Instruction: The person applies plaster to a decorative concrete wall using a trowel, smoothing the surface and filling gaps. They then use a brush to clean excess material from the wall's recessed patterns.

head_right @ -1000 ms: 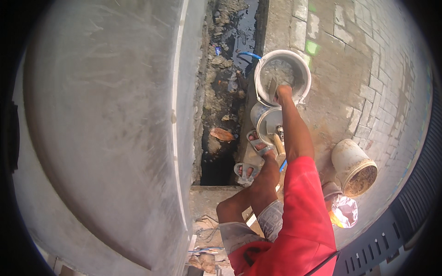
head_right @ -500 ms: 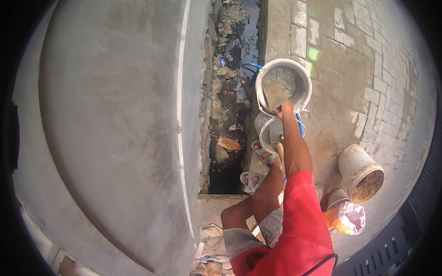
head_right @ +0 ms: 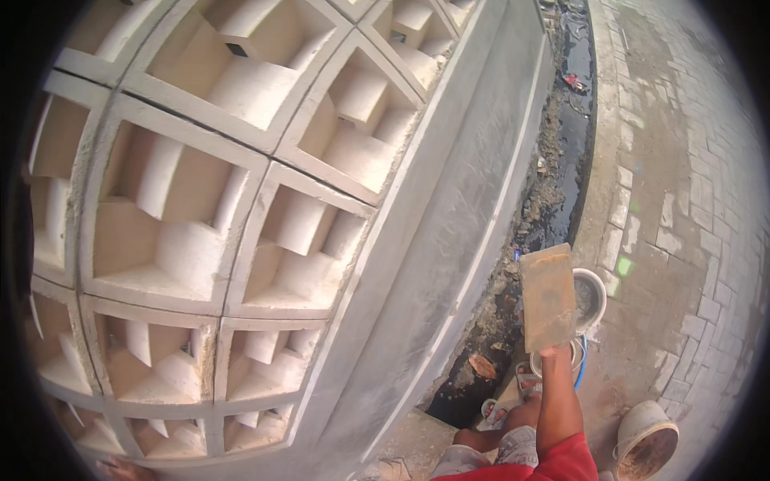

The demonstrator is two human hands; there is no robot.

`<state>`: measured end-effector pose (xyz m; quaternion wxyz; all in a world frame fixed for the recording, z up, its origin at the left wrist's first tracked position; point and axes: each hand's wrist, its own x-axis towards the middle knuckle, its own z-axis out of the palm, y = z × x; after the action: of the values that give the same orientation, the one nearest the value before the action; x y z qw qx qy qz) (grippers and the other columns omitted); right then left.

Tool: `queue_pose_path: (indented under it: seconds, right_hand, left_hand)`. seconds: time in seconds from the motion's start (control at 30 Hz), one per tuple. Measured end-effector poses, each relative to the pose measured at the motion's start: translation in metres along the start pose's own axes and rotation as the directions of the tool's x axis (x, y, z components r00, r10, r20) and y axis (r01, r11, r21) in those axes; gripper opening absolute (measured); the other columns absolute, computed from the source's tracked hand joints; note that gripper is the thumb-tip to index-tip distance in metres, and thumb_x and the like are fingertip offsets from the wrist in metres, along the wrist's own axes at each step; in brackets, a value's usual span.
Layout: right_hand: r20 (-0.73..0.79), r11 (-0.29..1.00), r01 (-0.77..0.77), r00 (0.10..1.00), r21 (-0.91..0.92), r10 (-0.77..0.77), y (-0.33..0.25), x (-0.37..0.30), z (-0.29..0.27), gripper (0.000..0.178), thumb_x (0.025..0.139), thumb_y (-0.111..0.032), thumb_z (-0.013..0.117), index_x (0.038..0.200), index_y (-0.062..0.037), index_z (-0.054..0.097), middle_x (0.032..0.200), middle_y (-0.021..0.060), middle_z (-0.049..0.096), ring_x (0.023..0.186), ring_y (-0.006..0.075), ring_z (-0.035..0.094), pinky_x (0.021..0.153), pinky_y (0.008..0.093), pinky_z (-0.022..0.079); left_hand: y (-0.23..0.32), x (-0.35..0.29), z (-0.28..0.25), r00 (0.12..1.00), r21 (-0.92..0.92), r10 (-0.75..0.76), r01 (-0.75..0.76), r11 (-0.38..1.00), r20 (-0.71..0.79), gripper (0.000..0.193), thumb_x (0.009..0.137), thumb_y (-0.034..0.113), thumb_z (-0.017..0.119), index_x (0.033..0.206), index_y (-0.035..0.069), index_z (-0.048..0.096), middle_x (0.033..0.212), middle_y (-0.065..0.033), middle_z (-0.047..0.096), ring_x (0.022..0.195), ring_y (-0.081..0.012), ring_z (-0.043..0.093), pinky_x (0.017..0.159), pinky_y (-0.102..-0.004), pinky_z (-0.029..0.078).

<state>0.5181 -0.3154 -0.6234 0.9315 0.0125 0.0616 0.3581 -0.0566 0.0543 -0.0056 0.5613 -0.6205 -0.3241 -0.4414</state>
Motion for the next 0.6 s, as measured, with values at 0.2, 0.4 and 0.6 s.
queue_pose_path:
  seconds: [0.2,0.4,0.6]
  right_hand:
    - [0.314,0.872,0.089,0.947,-0.48,0.076,0.067,0.052,0.323,0.054,0.087,-0.02,0.071,0.133,-0.0004,0.05,0.122,0.013,0.061,0.101,0.0252,0.063,0.089,0.042,0.054]
    - [0.737,0.52,0.608,0.673,-0.6,0.065,0.164,0.026,0.53,0.06,0.08,-0.011,0.077,0.131,0.0067,0.049,0.121,0.013,0.06,0.112,0.0205,0.06,0.096,0.033,0.048]
    - [0.984,-0.018,0.989,0.145,-0.148,-0.103,0.247,0.027,0.619,0.056,0.077,-0.004,0.074,0.127,0.0048,0.051,0.11,0.0205,0.06,0.1,0.0335,0.06,0.088,0.0406,0.048]
  left_hand:
    - [0.05,0.028,-0.038,0.987,0.025,-0.157,0.158,0.987,-0.012,0.067,0.102,0.046,0.037,0.153,0.003,0.027,0.16,-0.0165,0.024,0.148,-0.0351,0.019,0.12,-0.0492,0.013]
    - [0.06,0.017,-0.049,0.976,0.064,-0.213,0.21,0.976,0.052,0.069,0.101,0.049,0.034,0.152,0.002,0.027,0.159,-0.0178,0.024,0.147,-0.0379,0.019,0.12,-0.0512,0.014]
    - [0.063,0.027,-0.048,0.979,0.067,-0.198,0.195,0.979,0.045,0.068,0.101,0.048,0.035,0.152,0.002,0.028,0.159,-0.0185,0.025,0.147,-0.0388,0.02,0.119,-0.0517,0.017]
